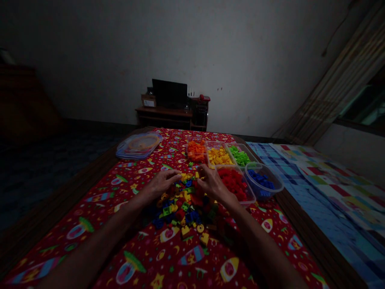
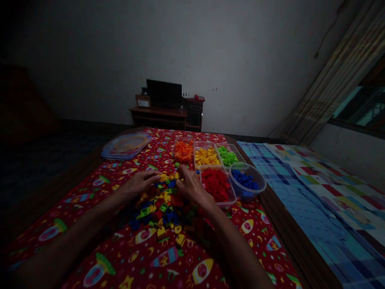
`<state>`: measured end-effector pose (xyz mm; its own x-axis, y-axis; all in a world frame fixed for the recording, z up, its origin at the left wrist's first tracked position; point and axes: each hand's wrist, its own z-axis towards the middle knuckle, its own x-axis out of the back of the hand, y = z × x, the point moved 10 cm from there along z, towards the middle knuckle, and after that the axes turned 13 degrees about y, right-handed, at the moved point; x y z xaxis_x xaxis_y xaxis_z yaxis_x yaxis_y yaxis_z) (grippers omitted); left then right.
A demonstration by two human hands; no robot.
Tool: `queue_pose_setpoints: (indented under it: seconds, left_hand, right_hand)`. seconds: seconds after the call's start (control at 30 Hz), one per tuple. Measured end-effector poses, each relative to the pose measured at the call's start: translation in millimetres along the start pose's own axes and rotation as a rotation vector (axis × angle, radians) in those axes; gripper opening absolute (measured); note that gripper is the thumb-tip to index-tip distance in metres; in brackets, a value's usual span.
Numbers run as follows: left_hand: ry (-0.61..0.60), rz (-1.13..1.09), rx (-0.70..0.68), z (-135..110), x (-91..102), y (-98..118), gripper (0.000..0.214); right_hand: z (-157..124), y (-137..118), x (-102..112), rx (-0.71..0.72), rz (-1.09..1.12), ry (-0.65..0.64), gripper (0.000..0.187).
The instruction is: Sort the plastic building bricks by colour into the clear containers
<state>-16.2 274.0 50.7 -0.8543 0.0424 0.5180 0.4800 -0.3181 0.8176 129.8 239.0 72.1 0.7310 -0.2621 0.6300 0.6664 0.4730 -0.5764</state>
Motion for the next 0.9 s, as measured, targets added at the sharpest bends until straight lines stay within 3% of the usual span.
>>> queue_pose_setpoints:
  seconds: [0.1, 0.17, 0.27, 0.53, 0.7, 0.9]
  left_hand:
    - [0.054, -0.004, -0.05, -2.1, -0.7, 11.0, 0.041]
    - [0.06, -0.01, -0.036, -4.9, -5.8, 12.6, 0.04]
    - [0.016, -0.032, 0.064, -10.8, -17.8, 3.6, 0.039]
    - [-0.006, -0.068, 0.219, -21.1, -26.3, -12.8, 0.055]
    - [0.099, -0.074, 0.199, -11.4, -4.0, -14.9, 0.059]
    - [0.182, 0.101, 0.037, -0.8, 31.9, 4.3, 0.052]
  right_hand:
    - [7.6, 8.9, -12.8, -0.187, 0.226, 0.012, 0.03]
    - [5.6, 9.1, -24.6, -0.236, 0.306, -0.024, 0.037]
    - [-0.7, 2.7, -32.9, -0.204, 0.291, -0.065, 0.043]
    - [-10.3, -19.2, -31.0, -0.112, 0.197, -0.073, 0.025]
    - [1.8, -12.8, -9.4, -0.018, 0.165, -0.005, 0.03]
    - [71.7, 42.9, 58.5, -0.045, -0.234, 0.16, 0.03]
